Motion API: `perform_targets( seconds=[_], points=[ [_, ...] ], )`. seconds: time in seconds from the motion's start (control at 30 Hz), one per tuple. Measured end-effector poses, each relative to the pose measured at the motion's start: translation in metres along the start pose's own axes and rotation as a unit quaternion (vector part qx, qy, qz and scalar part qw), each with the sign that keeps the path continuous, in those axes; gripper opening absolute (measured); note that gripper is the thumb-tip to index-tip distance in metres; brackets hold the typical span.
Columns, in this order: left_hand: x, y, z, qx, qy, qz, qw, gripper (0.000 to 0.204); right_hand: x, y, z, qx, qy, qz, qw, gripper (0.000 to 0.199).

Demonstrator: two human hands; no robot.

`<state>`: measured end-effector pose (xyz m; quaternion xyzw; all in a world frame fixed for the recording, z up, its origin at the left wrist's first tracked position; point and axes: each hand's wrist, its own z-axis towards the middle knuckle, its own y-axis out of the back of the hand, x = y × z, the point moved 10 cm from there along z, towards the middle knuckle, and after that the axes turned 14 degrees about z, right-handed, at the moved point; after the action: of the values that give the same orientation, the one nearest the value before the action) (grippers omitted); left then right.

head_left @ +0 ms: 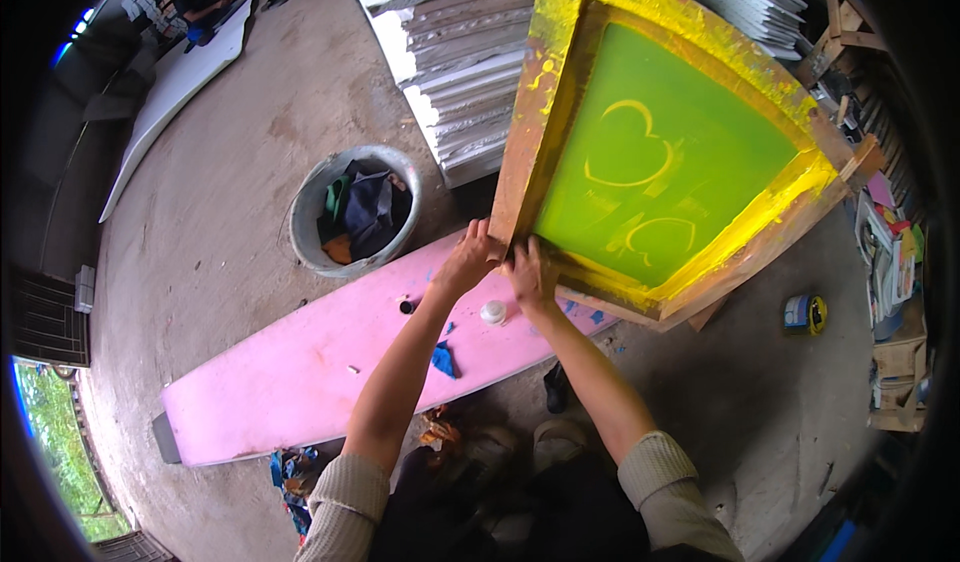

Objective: The person picks up a wooden frame with a green screen and places it on a pink workbench. They then apply yellow tape around the edges of the frame, pressing it down to secure it.

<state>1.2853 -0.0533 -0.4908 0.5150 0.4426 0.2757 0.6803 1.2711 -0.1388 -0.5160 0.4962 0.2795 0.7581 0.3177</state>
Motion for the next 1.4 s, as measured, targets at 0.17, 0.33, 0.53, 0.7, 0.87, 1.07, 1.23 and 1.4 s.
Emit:
perform_targets(
  seconds=[0.17,0.33,0.53,0.7,0.87,1.07,1.23,1.4],
  points=[
    [0.021,-0.005,-0.005,-0.027,0.107,-0.063,0.992,0.066,0.003,-0.001,0.002,-0.017,0.048,-0.01,0.999,0.023],
    [0.014,-0.003,0.001,-0.046,0.097,-0.032,0.994,0.079,-0.002,-0.004,0.003,-0.014,0.099,-0.013,0.995,0.021],
    [0.025,-0.007,0.0,-0.058,0.111,-0.009,0.992,0.07,-0.002,-0.004,0.005,0.038,0.11,0.029,0.993,0.02],
    [0.029,-0.009,-0.005,-0.07,0.091,0.008,0.993,0.072,0.009,0.012,0.009,0.096,0.123,0.105,0.982,0.023],
    [0.025,-0.012,-0.002,-0.033,0.112,-0.016,0.993,0.07,0.003,0.033,0.013,0.117,0.134,0.152,0.972,0.027],
    [0.025,0.001,-0.007,-0.123,0.105,-0.038,0.986,0.071,0.002,0.026,0.016,0.146,0.049,0.156,0.976,0.024],
    [0.028,-0.006,0.001,-0.083,0.2,-0.051,0.975,0.067,-0.008,0.022,0.011,0.129,0.077,0.14,0.979,0.028],
    [0.027,0.002,0.0,-0.069,0.285,-0.054,0.955,0.06,-0.006,0.023,0.007,0.13,0.1,0.147,0.975,0.033]
  ],
)
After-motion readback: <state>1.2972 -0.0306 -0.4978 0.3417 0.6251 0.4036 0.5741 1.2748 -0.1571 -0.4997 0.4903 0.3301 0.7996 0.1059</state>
